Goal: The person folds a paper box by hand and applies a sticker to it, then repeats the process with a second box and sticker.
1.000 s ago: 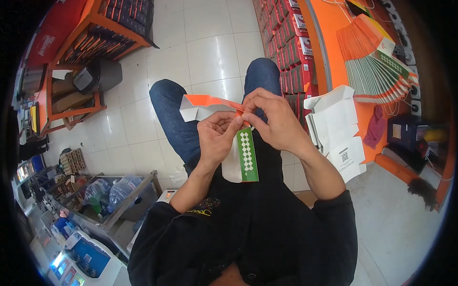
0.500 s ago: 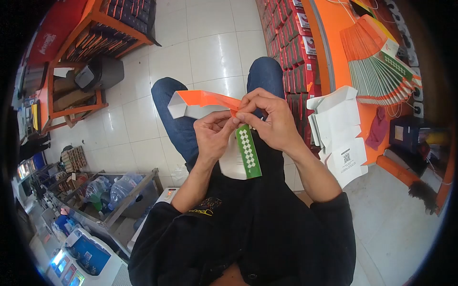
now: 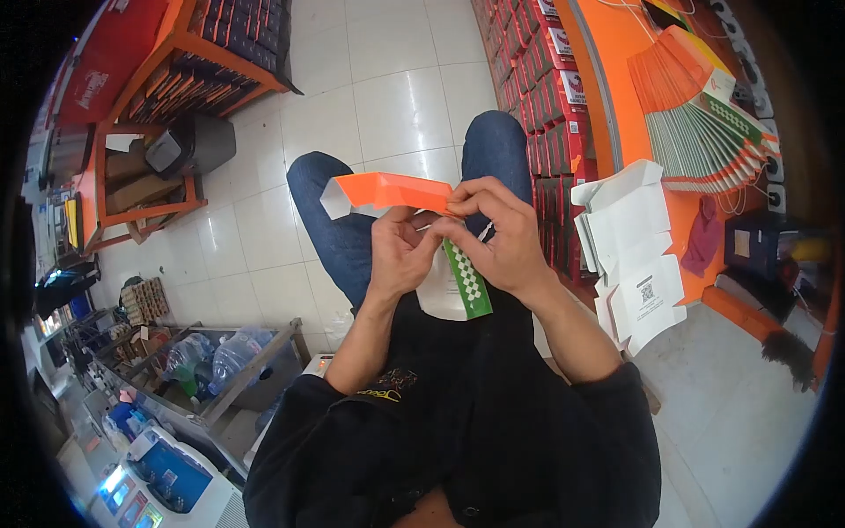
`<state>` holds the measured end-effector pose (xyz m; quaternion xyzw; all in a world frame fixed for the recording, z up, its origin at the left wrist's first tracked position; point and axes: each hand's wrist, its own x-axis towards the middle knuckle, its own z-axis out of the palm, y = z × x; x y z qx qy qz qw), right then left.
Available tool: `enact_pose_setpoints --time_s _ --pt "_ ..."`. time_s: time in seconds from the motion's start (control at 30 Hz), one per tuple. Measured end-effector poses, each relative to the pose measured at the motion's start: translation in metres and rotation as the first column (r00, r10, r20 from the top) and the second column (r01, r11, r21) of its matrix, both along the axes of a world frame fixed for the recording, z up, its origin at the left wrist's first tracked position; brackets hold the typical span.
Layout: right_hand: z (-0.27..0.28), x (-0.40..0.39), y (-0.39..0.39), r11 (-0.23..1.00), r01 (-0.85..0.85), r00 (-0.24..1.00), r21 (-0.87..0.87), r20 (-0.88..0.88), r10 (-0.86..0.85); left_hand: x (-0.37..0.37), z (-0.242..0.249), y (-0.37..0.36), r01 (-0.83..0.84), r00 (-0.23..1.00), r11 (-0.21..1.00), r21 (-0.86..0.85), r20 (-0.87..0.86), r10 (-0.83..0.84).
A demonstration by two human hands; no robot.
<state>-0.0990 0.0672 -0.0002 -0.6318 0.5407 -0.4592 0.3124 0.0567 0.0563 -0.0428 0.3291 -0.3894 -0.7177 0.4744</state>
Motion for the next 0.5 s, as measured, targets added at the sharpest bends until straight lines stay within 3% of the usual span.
enact_pose_setpoints --time_s 0.07,0.13,0.2,0.23,0.27,0.33,0.37,0.5 --pt "0.001 -0.003 0.001 0.997 -0.018 0.993 -0.080 -0.117 0.008 0.003 -0.014 0.005 0.041 0.997 0.990 -0.131 0.077 -0.031" --pt "-0.010 -0.005 0.002 0.988 0.005 0.980 -0.153 -0.198 -0.036 0.017 -0.009 0.006 0.132 0.985 0.982 -0.132 0.128 -0.115" --pt "-0.015 -0.005 0.001 0.975 0.028 0.958 -0.222 -0.274 -0.090 0.030 0.000 0.002 0.274 0.913 0.956 -0.108 0.342 -0.224" --pt "-0.015 -0.005 -0.001 0.956 0.027 0.946 -0.293 -0.301 -0.119 0.034 0.009 0.000 0.238 0.951 0.962 -0.134 0.235 -0.202" --pt "-0.016 -0.005 -0.002 0.932 0.019 0.933 -0.361 -0.328 -0.146 0.039 0.016 -0.003 0.246 0.948 0.960 -0.131 0.239 -0.211" --pt "-0.022 -0.004 -0.004 0.923 0.035 0.941 -0.382 -0.298 -0.159 0.048 0.030 -0.009 0.101 0.985 0.994 -0.037 -0.136 -0.105" --pt "-0.025 -0.003 -0.004 0.913 0.044 0.948 -0.405 -0.272 -0.166 0.046 0.038 -0.009 0.004 0.999 0.997 0.074 -0.043 -0.001" --pt "-0.028 0.003 -0.005 0.928 -0.019 0.949 -0.372 -0.299 -0.101 0.048 0.022 -0.011 -0.176 0.984 0.977 0.120 0.036 0.173"
